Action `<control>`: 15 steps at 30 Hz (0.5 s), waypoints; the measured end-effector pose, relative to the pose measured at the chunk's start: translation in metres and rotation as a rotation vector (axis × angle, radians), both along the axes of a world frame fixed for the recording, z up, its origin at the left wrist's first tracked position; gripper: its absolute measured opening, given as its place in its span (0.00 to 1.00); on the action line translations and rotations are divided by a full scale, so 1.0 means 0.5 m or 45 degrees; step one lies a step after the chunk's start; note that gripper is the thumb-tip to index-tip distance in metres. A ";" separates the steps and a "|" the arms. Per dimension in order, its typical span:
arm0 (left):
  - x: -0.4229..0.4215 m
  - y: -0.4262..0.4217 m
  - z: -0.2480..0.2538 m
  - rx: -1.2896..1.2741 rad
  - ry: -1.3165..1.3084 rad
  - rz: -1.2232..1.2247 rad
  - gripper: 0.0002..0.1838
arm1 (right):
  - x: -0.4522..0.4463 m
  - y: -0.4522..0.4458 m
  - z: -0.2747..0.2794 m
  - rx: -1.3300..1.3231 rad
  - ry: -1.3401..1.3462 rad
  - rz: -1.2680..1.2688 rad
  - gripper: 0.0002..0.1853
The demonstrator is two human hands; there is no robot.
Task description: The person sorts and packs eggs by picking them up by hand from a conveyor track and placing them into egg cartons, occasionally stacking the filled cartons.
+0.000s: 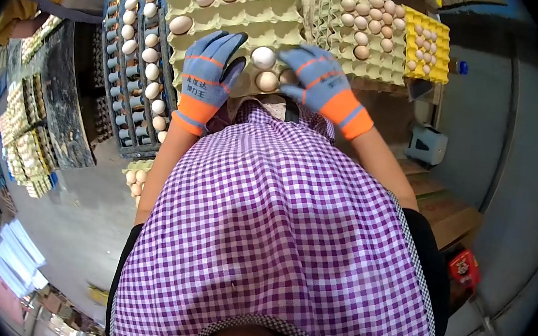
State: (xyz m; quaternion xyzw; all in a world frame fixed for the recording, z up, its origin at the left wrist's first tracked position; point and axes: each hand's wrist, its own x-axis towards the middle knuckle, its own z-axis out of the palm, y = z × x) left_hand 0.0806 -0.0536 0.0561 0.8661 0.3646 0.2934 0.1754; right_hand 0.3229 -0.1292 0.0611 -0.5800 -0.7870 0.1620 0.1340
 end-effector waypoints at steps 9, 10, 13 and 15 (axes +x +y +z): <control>0.021 -0.052 -0.043 -0.189 0.548 -0.225 0.27 | -0.002 -0.031 -0.048 0.032 0.158 0.100 0.23; 0.017 -0.051 -0.038 -0.227 0.494 -0.217 0.27 | 0.003 -0.035 -0.052 -0.036 0.401 -0.002 0.23; 0.004 -0.063 -0.048 -0.266 0.324 -0.144 0.27 | 0.006 -0.045 -0.068 -0.335 1.258 -0.426 0.24; -0.017 -0.071 -0.035 -0.351 0.260 -0.099 0.27 | 0.020 0.007 -0.043 0.001 0.935 -0.237 0.21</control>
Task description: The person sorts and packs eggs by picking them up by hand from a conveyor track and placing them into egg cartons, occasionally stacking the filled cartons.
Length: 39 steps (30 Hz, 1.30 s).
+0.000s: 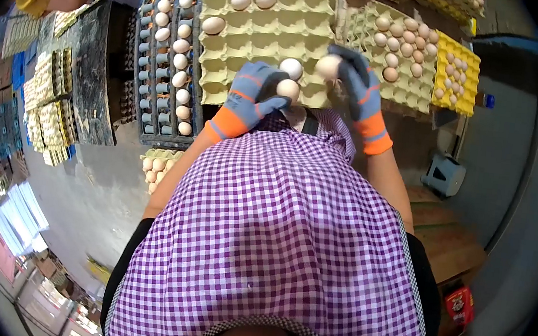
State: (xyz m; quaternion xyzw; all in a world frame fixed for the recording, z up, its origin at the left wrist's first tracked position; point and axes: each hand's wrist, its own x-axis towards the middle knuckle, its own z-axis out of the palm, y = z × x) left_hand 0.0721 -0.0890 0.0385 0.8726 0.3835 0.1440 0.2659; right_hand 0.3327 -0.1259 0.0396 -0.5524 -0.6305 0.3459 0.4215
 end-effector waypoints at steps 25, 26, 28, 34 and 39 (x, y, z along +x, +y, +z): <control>-0.368 0.061 -0.167 -0.063 0.058 1.753 0.26 | -0.699 0.529 -0.013 0.276 -1.261 1.620 0.26; -0.381 0.082 -0.168 -0.170 0.182 1.763 0.26 | -0.741 0.547 -0.110 0.351 -1.245 1.699 0.29; -0.390 0.092 -0.203 -0.160 0.294 1.671 0.29 | -0.783 0.559 -0.188 0.203 -1.275 1.775 0.34; -0.365 0.064 -0.146 0.056 -0.053 1.544 0.33 | -0.536 0.588 0.020 0.510 -0.832 1.109 0.24; -0.240 0.068 0.003 0.024 -0.642 0.963 0.26 | -0.135 0.553 0.150 -0.065 -0.861 0.418 0.24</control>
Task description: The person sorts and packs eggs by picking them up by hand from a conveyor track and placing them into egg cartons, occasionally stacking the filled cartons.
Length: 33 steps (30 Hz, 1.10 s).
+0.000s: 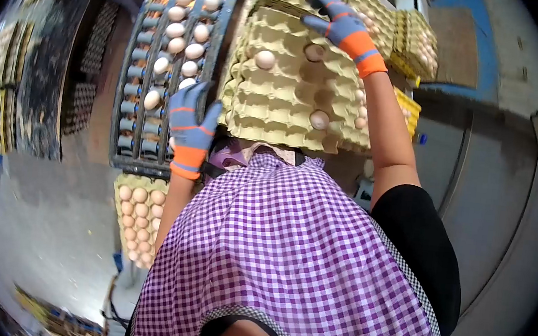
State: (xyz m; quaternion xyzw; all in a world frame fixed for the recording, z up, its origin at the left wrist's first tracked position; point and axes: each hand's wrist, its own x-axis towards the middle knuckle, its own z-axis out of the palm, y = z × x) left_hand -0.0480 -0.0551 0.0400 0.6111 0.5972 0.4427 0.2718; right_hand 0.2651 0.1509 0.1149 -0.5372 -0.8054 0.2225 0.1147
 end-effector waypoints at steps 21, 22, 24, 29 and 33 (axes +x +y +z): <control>0.154 0.203 -0.046 0.204 0.392 -0.588 0.21 | 0.153 -0.322 -0.076 -0.448 1.582 -0.734 0.23; 0.153 0.195 -0.043 0.225 0.273 -0.581 0.21 | 0.166 -0.355 -0.113 -0.276 1.186 -0.614 0.25; 0.162 0.152 -0.018 0.097 -0.006 -0.538 0.22 | 0.137 -0.425 -0.105 -0.049 0.306 -0.373 0.24; 0.231 0.066 -0.060 -0.266 -0.653 -0.514 0.25 | 0.087 -0.473 -0.072 -0.032 -0.294 -0.017 0.20; 0.241 0.059 -0.041 -0.218 -0.391 -0.397 0.24 | 0.154 -0.472 -0.015 -0.109 0.254 -0.121 0.24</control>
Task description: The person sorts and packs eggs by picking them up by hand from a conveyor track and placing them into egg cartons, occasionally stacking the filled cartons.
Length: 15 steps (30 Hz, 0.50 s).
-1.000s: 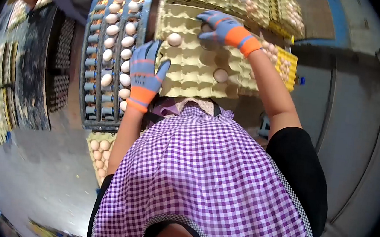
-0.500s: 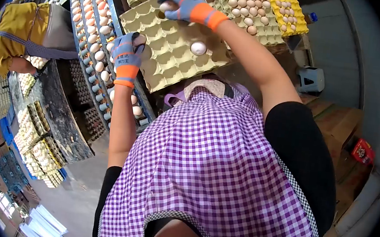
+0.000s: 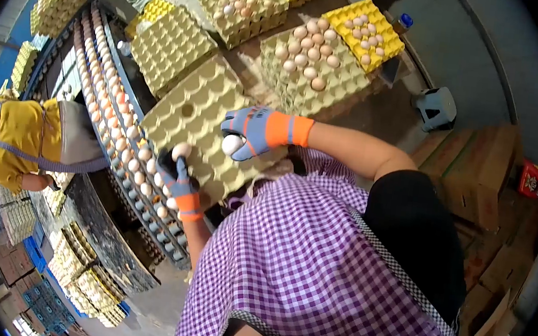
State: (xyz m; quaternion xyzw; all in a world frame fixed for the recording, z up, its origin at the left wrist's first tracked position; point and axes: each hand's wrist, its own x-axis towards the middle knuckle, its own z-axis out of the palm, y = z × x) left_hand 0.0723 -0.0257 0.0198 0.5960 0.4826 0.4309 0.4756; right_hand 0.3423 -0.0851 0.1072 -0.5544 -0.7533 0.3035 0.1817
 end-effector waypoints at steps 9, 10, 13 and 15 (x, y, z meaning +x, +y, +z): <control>0.044 0.006 0.010 0.038 0.176 0.375 0.23 | 0.730 0.262 -0.193 0.084 1.154 -0.623 0.22; 0.119 0.001 0.069 0.036 0.259 0.411 0.23 | 0.832 0.320 -0.191 -0.276 1.470 -0.787 0.21; 0.209 -0.014 0.075 -0.078 0.125 0.657 0.24 | 1.121 0.503 -0.277 0.323 0.409 -0.925 0.17; 0.265 -0.015 0.108 -0.063 0.429 0.724 0.21 | 1.272 0.603 -0.318 -0.031 1.015 -1.293 0.19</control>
